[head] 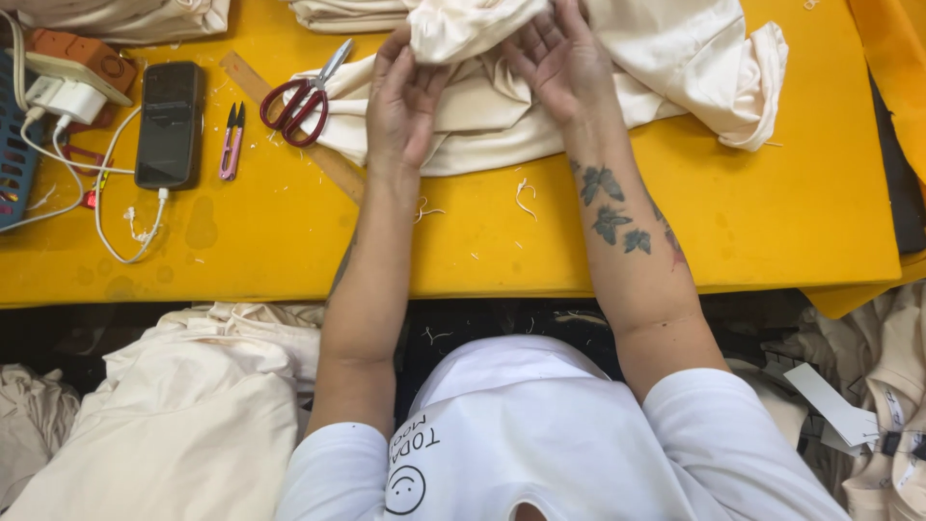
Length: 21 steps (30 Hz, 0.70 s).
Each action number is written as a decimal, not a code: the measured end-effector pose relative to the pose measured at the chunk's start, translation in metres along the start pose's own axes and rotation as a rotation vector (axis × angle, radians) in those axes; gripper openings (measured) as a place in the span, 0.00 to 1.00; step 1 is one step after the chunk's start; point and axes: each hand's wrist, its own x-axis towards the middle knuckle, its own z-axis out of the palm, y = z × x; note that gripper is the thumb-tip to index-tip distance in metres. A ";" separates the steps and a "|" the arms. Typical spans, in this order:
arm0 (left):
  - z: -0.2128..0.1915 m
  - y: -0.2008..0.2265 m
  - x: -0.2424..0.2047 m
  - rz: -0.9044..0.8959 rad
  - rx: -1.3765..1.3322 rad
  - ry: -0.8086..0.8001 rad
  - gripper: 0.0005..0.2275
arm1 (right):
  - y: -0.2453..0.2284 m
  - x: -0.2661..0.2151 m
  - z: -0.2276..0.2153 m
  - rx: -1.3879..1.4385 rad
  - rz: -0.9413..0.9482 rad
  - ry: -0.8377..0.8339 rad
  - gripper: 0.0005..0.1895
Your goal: Trimming loose threads from t-shirts using scissors
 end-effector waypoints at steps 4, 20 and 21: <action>0.005 -0.017 0.004 0.096 -0.132 -0.006 0.11 | 0.026 -0.054 0.068 -0.286 -0.156 0.368 0.44; 0.082 -0.017 -0.058 -0.393 0.247 0.121 0.09 | 0.013 0.009 -0.027 0.093 -0.201 0.047 0.13; 0.090 -0.011 -0.056 -0.317 0.538 0.070 0.08 | 0.007 0.002 -0.020 0.083 -0.218 0.037 0.20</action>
